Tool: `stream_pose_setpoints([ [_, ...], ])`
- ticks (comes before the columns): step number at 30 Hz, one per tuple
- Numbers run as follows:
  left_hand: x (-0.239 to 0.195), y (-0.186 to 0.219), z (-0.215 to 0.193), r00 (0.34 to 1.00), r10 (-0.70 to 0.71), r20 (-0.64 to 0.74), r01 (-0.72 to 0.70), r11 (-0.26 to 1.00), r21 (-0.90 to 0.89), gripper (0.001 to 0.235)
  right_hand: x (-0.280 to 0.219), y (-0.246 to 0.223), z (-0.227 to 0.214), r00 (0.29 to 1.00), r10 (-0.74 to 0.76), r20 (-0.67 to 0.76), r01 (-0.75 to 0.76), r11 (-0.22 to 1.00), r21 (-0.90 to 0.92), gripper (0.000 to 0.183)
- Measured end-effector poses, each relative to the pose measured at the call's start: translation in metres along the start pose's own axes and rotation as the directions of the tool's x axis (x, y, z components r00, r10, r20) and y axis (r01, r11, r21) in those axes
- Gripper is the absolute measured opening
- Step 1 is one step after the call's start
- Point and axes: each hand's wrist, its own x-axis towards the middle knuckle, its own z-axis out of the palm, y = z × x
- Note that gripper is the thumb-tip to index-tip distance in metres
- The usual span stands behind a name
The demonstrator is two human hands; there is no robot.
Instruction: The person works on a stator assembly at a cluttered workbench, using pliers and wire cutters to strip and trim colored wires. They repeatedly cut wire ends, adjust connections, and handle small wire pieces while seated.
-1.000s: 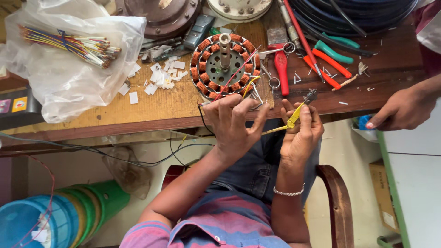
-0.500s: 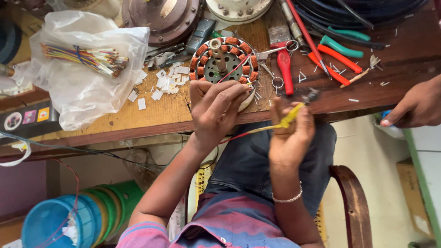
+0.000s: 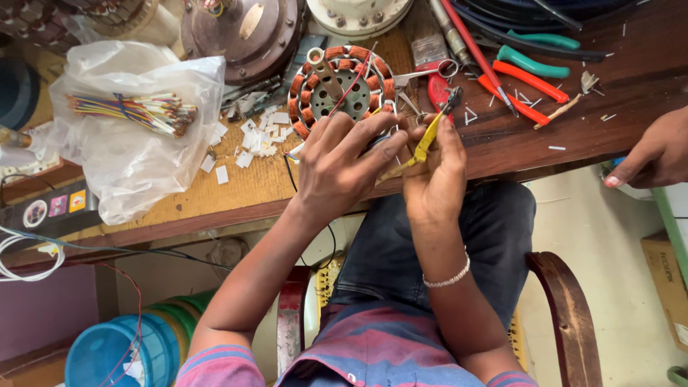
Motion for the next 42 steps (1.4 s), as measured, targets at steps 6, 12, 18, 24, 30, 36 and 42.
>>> stream_pose_setpoints([
  [6,0.013,0.009,0.005,0.993,-0.082,-0.082,0.085,0.996,0.035,0.029,0.014,0.000,-0.003,0.999,-0.021,0.037,0.022,1.000,-0.004,0.024],
  [12,0.015,0.008,-0.013,0.948,-0.278,-0.157,0.284,0.959,0.019,0.011,0.007,-0.002,-0.015,0.997,-0.021,0.070,0.022,1.000,-0.002,0.025],
  [18,0.035,0.008,-0.013,0.946,-0.324,0.031,0.318,0.940,0.121,0.025,0.006,-0.001,-0.014,0.997,-0.033,0.076,0.034,0.999,-0.011,0.025],
  [24,0.054,0.013,0.002,0.926,-0.368,0.087,0.344,0.915,0.209,0.017,0.002,-0.010,-0.011,0.996,-0.056,0.065,0.058,0.998,-0.018,0.023],
  [30,0.072,0.012,0.001,0.925,-0.378,0.025,0.364,0.905,0.221,0.015,0.004,-0.015,-0.015,0.996,-0.052,0.074,0.052,0.999,0.004,0.021],
  [36,0.072,0.026,-0.031,0.955,-0.280,-0.101,0.294,0.941,0.166,0.024,0.004,-0.016,-0.019,0.994,-0.044,0.100,0.042,0.999,0.027,0.021],
  [42,0.053,0.022,-0.013,0.943,-0.331,0.039,0.320,0.931,0.177,0.022,0.005,-0.013,-0.024,0.992,-0.046,0.114,0.043,0.999,0.028,0.023],
])
